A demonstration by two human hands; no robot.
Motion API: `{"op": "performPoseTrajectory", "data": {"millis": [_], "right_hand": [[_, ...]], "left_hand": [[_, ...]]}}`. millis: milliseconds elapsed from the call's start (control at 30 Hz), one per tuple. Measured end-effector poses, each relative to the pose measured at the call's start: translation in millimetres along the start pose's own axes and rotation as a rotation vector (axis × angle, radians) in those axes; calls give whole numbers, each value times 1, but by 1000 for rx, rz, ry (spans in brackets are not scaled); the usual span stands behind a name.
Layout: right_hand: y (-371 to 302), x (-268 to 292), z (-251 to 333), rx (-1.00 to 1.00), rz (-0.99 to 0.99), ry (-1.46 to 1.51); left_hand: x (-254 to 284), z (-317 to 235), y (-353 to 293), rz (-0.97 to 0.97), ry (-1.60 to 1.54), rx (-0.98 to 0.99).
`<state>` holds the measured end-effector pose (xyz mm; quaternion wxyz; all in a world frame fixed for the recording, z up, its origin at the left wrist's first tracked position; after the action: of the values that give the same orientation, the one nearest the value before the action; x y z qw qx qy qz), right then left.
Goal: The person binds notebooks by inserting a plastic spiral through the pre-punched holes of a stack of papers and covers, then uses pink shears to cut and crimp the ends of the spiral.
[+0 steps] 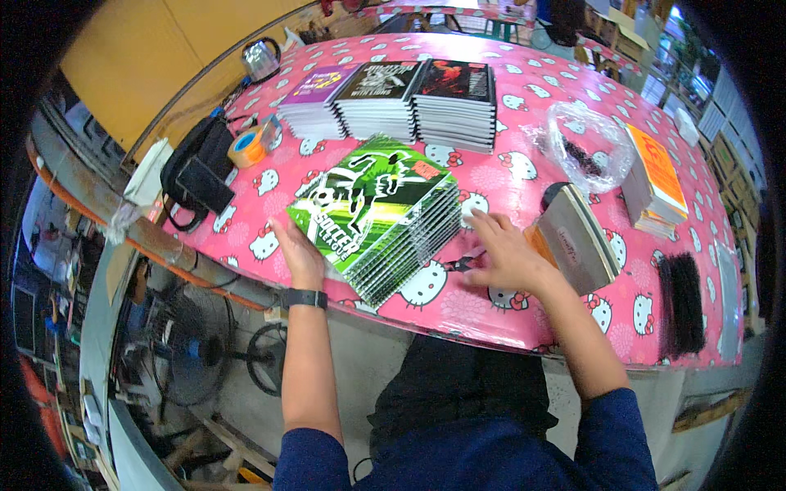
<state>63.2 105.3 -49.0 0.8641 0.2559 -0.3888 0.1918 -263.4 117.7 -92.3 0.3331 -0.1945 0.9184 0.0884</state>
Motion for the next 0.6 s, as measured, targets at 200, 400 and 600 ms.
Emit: {"op": "performPoseTrajectory", "data": {"millis": [200,400,600], "right_hand": [[-25,4,1,90,286,-470],[-29,-20,71,69,45,310],[-11,-54,111,364,-207,166]], "left_hand": [[6,-7,12,149,121,-33],[-13,-8,-1,153,73,5],[-13,-9,-1,138,29,4]]}}
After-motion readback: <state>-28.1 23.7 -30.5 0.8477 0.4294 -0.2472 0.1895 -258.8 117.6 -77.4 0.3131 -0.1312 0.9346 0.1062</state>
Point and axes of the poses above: each hand's wrist, its own y-axis towards the middle knuckle, its own x-axis out of the back of the hand, z = x × y, the point moved 6 cm from there along y, towards the middle knuckle, and after that the axes turned 3 degrees about x, right-handed, at the moved point
